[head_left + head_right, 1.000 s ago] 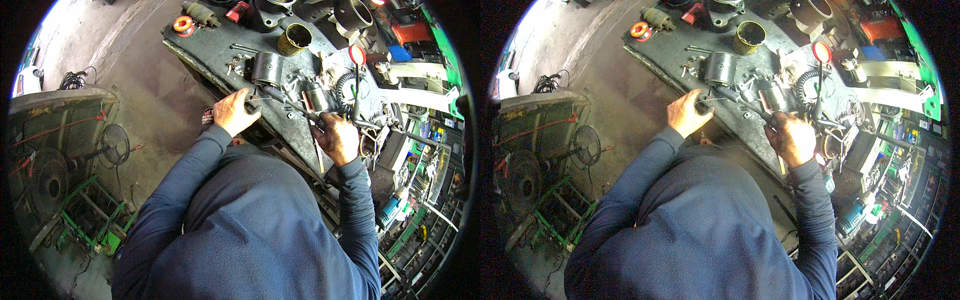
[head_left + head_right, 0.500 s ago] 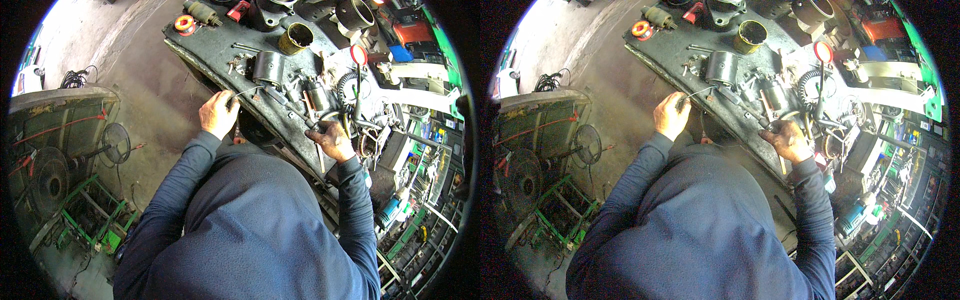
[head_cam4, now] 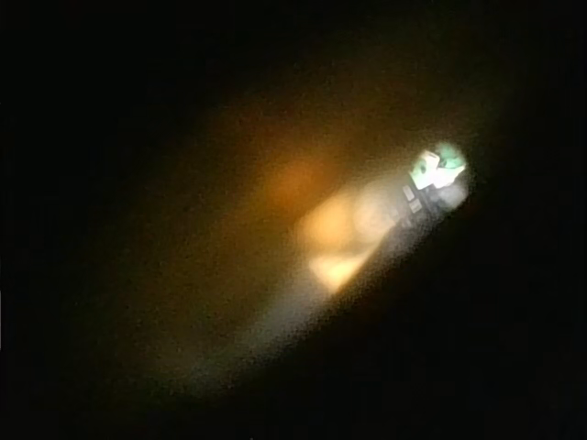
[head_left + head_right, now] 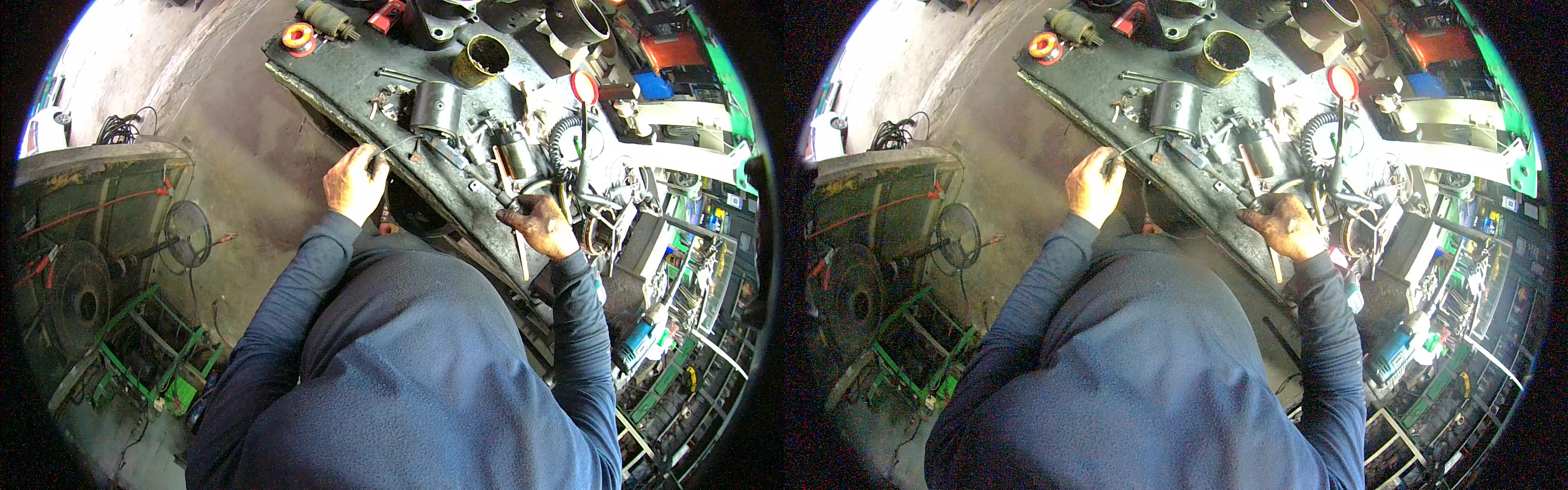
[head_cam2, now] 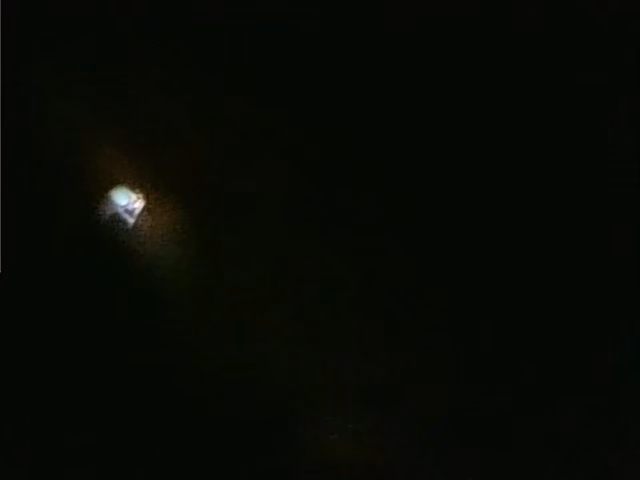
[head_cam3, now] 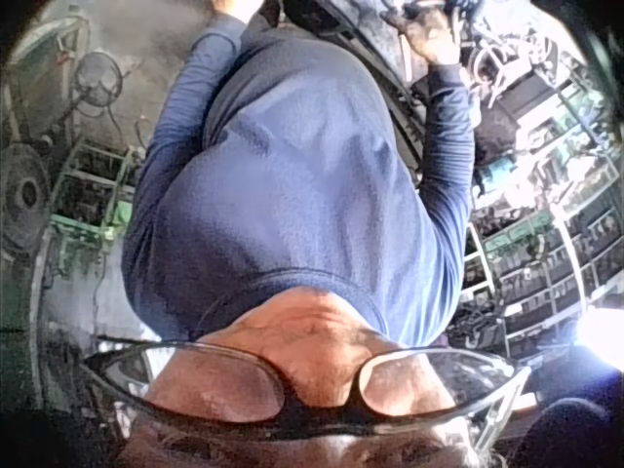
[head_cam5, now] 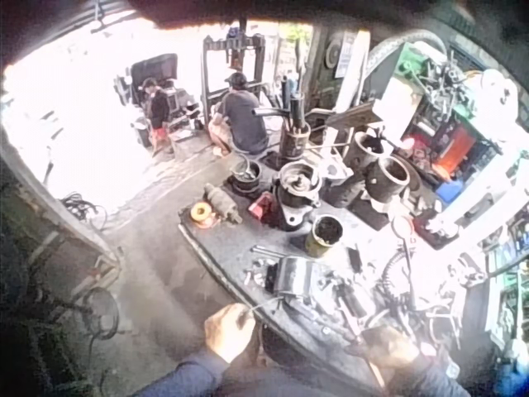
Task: The person uses a screwdriver to manipulate a small metal component on a cluttered workbench. They repeatedly pick up the part, adjust it, and use the tool to pry or tighten elements within the assembly.
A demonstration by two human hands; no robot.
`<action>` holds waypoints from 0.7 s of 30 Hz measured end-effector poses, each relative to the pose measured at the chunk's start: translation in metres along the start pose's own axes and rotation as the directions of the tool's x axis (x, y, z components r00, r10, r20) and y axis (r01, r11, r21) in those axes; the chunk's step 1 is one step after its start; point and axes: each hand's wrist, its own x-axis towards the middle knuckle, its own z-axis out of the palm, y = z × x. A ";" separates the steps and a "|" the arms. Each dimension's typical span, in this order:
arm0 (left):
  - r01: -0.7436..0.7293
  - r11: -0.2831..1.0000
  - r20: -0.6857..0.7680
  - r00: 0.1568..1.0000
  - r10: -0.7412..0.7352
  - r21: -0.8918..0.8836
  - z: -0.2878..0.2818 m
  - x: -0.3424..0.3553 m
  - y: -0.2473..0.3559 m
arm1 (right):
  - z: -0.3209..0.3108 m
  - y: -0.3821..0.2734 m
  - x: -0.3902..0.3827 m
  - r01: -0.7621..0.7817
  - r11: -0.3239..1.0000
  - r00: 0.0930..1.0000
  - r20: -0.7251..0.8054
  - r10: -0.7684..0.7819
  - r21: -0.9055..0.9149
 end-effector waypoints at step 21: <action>-0.015 1.000 0.007 1.000 0.015 -0.001 0.006 0.000 0.002 | 0.001 -0.013 -0.007 0.006 0.994 0.998 -0.059 -0.012 -0.105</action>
